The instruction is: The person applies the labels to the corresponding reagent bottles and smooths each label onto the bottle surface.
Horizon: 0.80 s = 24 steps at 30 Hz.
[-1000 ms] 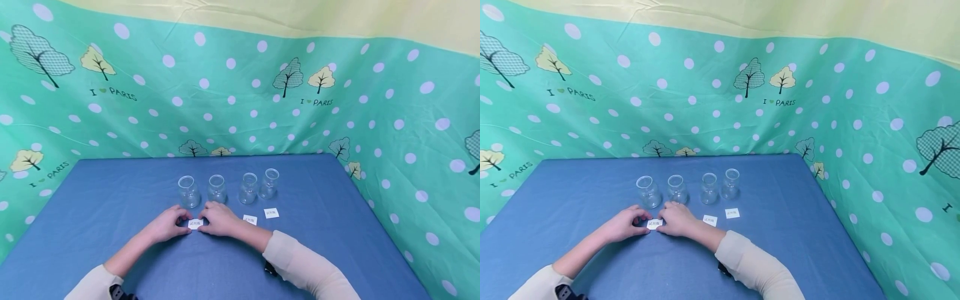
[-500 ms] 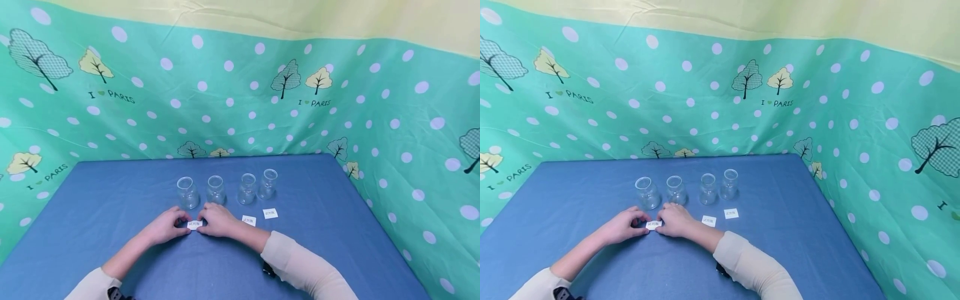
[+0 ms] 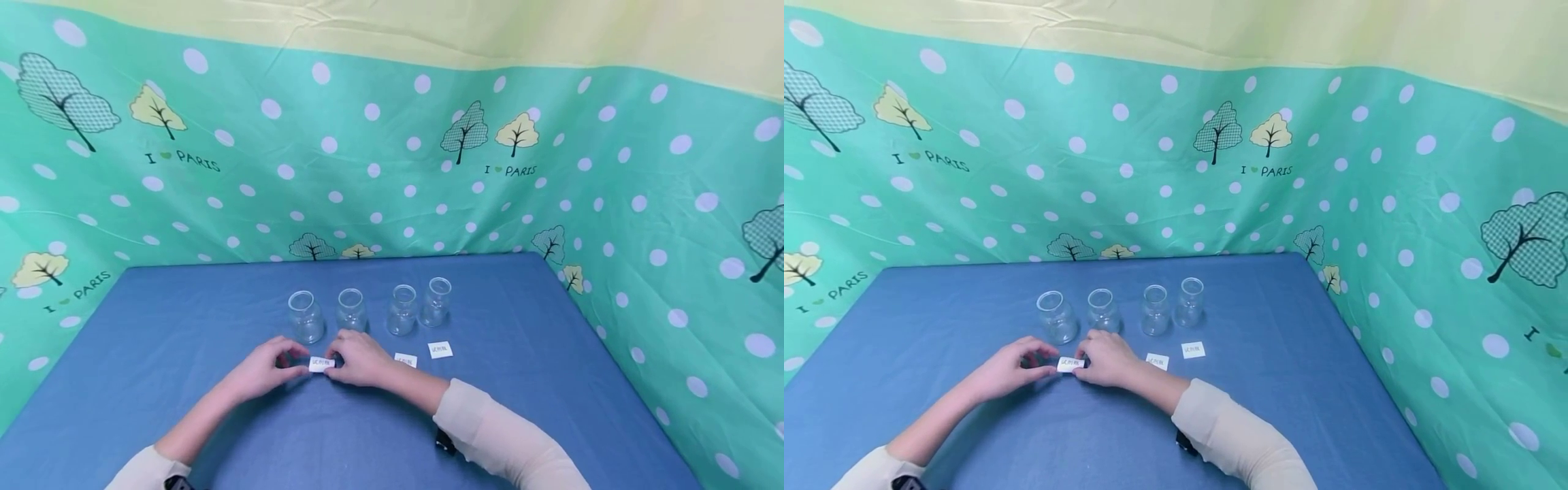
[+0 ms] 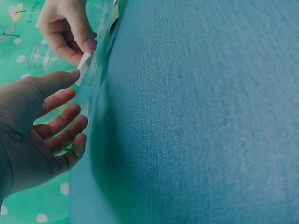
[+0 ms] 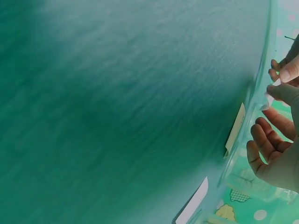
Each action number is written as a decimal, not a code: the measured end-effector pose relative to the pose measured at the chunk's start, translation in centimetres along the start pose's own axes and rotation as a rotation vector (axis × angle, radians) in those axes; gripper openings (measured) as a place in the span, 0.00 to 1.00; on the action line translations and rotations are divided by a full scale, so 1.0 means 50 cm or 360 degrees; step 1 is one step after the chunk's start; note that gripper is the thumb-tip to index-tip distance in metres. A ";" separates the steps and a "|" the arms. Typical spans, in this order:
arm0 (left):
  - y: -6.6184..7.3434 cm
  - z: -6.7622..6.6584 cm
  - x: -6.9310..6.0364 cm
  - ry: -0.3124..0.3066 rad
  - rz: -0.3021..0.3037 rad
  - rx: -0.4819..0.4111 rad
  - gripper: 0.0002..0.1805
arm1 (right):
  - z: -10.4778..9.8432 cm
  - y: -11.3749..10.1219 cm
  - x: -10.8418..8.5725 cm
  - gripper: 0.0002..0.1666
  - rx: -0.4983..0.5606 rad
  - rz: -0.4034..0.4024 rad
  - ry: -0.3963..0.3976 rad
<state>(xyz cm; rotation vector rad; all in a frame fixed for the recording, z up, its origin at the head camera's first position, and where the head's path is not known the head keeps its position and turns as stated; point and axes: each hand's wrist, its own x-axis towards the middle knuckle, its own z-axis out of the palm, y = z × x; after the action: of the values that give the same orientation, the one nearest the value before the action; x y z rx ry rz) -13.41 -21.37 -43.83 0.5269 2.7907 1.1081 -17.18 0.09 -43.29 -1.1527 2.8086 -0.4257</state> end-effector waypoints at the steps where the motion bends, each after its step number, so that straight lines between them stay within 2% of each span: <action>1: 0.000 0.000 0.000 -0.0005 -0.0010 -0.0016 0.17 | -0.001 0.002 -0.002 0.13 0.0000 0.0007 0.0004; 3: -0.002 0.002 0.001 -0.0032 -0.0048 -0.0074 0.16 | -0.003 0.006 -0.007 0.13 -0.0001 0.0015 0.0018; 7: -0.003 0.008 0.001 -0.0139 -0.0114 -0.0276 0.14 | -0.007 0.011 -0.015 0.13 -0.0001 0.0015 0.0049; 12: -0.003 0.017 0.001 -0.0221 -0.0102 -0.0487 0.14 | -0.013 0.015 -0.025 0.14 0.0004 0.0009 0.0070; 16: -0.002 0.024 0.003 -0.0227 -0.0097 -0.0540 0.15 | -0.017 0.018 -0.032 0.14 0.0018 0.0016 0.0082; 24: 0.005 0.034 0.008 -0.0187 -0.0101 -0.0553 0.14 | -0.016 0.019 -0.034 0.14 0.0037 0.0043 0.0070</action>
<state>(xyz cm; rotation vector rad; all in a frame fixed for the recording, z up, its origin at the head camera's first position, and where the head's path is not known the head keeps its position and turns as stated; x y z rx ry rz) -13.34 -19.98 -44.91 0.4452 2.4225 1.4535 -16.76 2.09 -42.83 -1.1133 2.8446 -0.4863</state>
